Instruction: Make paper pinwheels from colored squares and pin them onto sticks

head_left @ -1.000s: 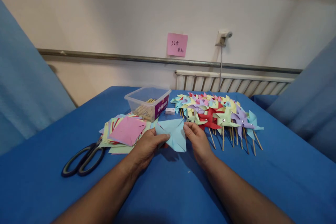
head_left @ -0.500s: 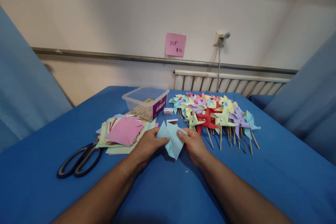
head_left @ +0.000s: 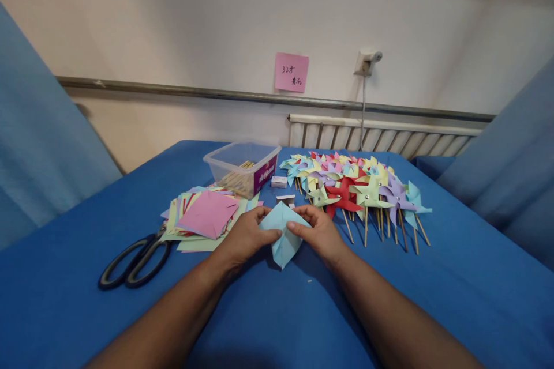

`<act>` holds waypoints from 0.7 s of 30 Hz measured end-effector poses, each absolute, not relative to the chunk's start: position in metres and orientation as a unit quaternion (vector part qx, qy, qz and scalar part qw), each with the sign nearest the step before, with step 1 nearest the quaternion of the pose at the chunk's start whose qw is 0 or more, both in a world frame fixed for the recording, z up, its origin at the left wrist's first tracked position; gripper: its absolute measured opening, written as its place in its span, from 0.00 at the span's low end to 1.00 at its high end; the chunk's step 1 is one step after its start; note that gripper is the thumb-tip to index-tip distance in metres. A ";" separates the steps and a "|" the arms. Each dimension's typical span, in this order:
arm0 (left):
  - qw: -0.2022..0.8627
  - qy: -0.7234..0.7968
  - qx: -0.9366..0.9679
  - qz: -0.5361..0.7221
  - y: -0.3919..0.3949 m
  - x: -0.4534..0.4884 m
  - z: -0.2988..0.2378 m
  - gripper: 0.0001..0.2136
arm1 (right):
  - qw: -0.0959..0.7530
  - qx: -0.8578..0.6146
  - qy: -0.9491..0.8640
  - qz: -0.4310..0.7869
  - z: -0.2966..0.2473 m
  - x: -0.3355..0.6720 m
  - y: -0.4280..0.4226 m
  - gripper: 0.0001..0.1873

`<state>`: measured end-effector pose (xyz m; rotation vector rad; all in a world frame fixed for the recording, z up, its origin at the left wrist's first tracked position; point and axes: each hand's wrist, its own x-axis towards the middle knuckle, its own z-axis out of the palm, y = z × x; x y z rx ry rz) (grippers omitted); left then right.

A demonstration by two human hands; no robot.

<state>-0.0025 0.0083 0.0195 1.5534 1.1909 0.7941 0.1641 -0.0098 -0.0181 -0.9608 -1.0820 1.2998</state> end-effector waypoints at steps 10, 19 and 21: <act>0.589 0.474 0.539 0.371 0.007 0.004 0.018 0.19 | 0.585 -0.425 -0.416 0.552 -0.019 0.160 -0.012 0.19; 0.763 0.401 0.366 0.351 0.005 0.006 0.010 0.12 | 0.662 -0.412 -0.357 0.514 -0.027 0.161 -0.007 0.18; 0.760 0.397 0.372 0.356 0.004 0.006 0.011 0.12 | 0.664 -0.414 -0.361 0.507 -0.027 0.161 -0.008 0.18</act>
